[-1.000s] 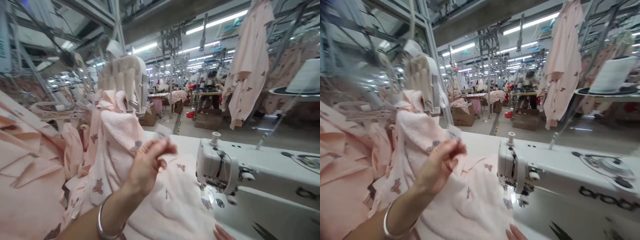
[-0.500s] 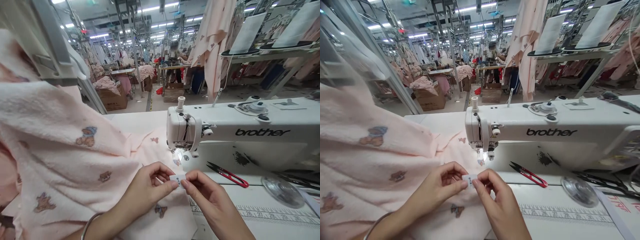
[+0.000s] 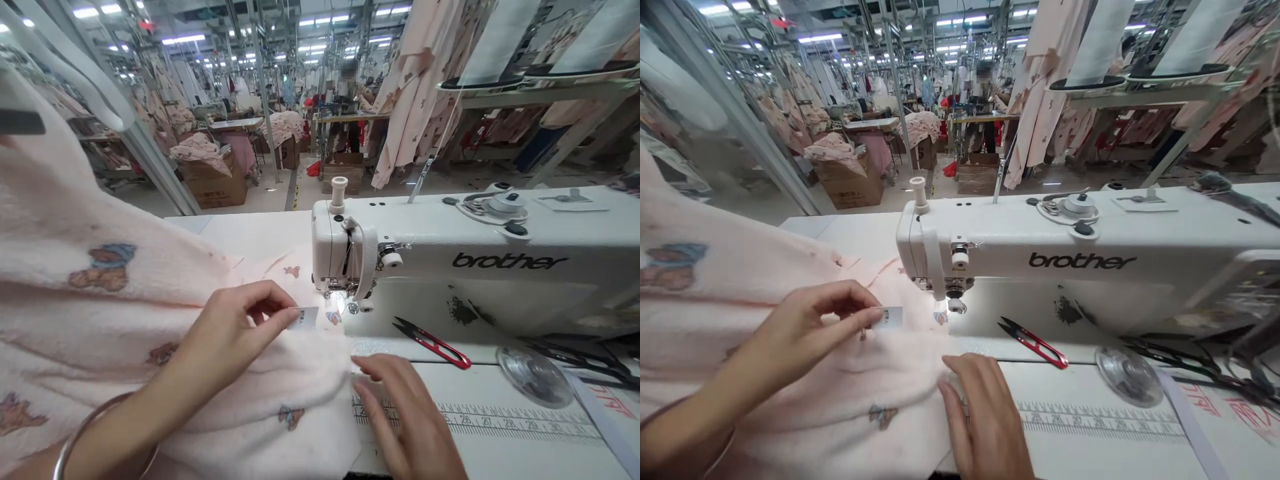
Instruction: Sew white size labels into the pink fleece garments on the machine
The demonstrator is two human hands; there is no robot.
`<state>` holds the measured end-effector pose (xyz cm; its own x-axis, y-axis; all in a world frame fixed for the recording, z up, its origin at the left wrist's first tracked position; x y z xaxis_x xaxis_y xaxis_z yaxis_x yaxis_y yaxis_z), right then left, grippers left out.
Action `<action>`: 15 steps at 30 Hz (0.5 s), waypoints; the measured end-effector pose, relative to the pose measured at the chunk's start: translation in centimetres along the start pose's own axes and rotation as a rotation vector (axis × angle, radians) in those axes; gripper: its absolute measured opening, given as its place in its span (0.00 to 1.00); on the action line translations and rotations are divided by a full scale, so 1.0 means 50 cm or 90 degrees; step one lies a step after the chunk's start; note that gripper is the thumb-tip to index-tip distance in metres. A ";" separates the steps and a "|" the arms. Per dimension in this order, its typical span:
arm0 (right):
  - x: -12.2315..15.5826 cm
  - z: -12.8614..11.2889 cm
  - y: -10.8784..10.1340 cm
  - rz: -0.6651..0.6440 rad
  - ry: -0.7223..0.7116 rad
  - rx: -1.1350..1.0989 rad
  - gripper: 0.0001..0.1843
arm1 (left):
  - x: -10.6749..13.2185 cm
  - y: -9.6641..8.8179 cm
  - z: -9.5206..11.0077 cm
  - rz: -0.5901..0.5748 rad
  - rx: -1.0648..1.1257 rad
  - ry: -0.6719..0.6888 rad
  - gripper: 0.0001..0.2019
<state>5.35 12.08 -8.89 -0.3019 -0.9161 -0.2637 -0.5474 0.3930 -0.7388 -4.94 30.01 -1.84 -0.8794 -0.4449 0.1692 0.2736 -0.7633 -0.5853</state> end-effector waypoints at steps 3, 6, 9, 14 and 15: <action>0.017 0.005 0.051 -0.005 -0.129 0.206 0.16 | -0.052 0.037 -0.024 -0.066 -0.139 -0.010 0.05; 0.012 0.011 0.091 -0.019 -0.164 0.304 0.18 | -0.099 0.084 -0.073 -0.089 -0.191 0.004 0.02; -0.001 0.013 0.101 -0.023 -0.161 0.306 0.18 | -0.121 0.097 -0.117 -0.076 -0.195 0.007 0.01; -0.011 0.005 0.096 -0.014 -0.169 0.303 0.16 | -0.120 0.076 -0.106 -0.083 -0.196 0.031 0.02; -0.012 0.004 0.093 -0.012 -0.173 0.294 0.16 | -0.116 0.071 -0.093 -0.070 -0.195 0.037 0.03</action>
<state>3.14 14.45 -12.26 -0.0489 -0.9341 -0.3535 -0.1326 0.3569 -0.9247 -0.67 32.06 -8.59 -0.9204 -0.3331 0.2047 0.0532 -0.6255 -0.7784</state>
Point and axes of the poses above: each hand's wrist, its own x-axis away from the middle knuckle, its own y-axis out of the palm, z = x × y, the point moved 5 cm from there along -x, towards the middle knuckle, and after that the axes turned 14 degrees about -z, right-handed, at the moved point
